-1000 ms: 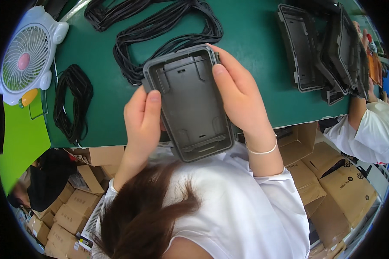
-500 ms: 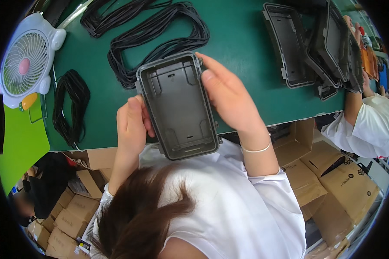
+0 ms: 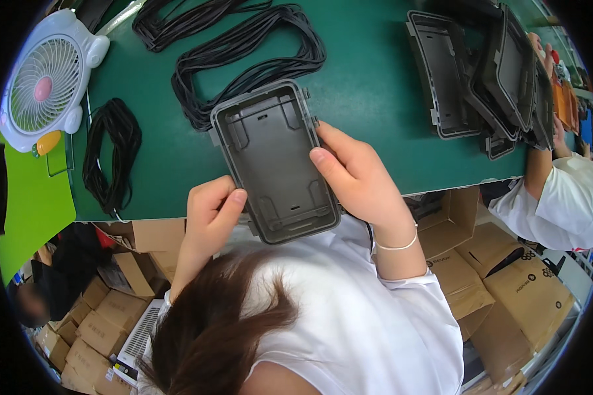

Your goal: Fitting rubber seals into plastic equipment housings on an assembly line.

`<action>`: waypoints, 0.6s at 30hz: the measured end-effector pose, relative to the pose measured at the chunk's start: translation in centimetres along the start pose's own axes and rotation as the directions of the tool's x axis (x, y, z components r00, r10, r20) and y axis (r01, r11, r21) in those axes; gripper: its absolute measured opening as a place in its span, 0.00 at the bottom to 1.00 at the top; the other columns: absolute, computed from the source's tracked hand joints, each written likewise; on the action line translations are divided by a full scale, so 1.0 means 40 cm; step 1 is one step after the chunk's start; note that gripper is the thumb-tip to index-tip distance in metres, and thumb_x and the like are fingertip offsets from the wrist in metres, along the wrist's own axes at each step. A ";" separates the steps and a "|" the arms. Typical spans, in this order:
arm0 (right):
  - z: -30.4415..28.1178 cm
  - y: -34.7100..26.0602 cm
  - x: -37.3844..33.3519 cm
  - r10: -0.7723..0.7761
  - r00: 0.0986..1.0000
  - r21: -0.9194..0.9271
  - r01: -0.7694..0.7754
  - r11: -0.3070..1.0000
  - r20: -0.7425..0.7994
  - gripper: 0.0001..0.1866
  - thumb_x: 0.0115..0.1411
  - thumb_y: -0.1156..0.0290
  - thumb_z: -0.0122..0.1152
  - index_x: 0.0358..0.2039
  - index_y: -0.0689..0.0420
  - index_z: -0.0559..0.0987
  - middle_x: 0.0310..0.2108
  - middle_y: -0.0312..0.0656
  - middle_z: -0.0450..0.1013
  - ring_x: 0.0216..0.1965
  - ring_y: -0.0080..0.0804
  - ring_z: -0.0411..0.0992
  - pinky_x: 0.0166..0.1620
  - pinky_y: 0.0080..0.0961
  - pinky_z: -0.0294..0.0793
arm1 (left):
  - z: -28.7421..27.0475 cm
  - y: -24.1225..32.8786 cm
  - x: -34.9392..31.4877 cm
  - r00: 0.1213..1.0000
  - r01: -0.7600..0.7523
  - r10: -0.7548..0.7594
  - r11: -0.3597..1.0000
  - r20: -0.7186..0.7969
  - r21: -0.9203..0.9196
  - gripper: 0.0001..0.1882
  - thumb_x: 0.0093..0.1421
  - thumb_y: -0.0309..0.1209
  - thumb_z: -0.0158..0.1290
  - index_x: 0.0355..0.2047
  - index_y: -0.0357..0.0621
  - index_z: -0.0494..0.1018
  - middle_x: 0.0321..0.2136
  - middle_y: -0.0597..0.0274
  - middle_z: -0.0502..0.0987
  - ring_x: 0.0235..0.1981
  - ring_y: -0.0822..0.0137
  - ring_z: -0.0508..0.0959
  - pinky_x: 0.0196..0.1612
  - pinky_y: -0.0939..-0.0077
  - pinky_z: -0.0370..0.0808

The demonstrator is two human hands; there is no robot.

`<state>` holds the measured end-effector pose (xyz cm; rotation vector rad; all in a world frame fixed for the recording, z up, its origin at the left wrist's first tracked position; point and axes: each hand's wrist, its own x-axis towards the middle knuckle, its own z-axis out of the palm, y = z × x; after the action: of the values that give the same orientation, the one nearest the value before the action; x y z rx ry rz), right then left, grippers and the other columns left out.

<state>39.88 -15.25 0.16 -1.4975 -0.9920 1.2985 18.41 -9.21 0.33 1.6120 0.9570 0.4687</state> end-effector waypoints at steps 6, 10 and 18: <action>0.007 -0.011 0.015 0.040 0.999 -0.170 -0.042 0.985 -0.017 0.19 0.62 0.74 0.45 0.53 0.65 0.66 0.35 0.40 0.73 0.35 0.21 0.67 0.40 0.19 0.68 | 0.017 -0.014 0.011 0.998 -0.012 0.012 1.000 -0.066 -0.002 0.15 0.59 0.26 0.48 0.16 0.37 0.59 0.11 0.59 0.59 0.12 0.68 0.59 0.17 0.73 0.57; 0.023 0.008 -0.006 0.056 0.986 0.248 -0.015 0.969 -0.159 0.17 0.62 0.73 0.44 0.50 0.67 0.68 0.38 0.46 0.73 0.38 0.24 0.69 0.43 0.19 0.68 | 0.019 -0.003 -0.002 0.996 0.019 -0.031 0.988 -0.079 -0.154 0.15 0.59 0.27 0.47 0.17 0.37 0.59 0.12 0.58 0.61 0.13 0.66 0.61 0.18 0.73 0.59; 0.048 0.026 -0.030 -0.189 0.977 -0.104 0.179 0.978 -0.095 0.17 0.64 0.72 0.42 0.50 0.67 0.68 0.37 0.45 0.73 0.34 0.27 0.69 0.41 0.21 0.69 | 0.035 -0.026 -0.006 0.986 -0.124 0.139 0.979 -0.086 0.163 0.16 0.57 0.29 0.50 0.17 0.38 0.58 0.12 0.56 0.61 0.13 0.60 0.61 0.18 0.69 0.58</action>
<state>37.85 -16.45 -0.62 -1.4909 -1.1093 1.0446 18.97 -10.24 -1.00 1.8172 0.9835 0.5793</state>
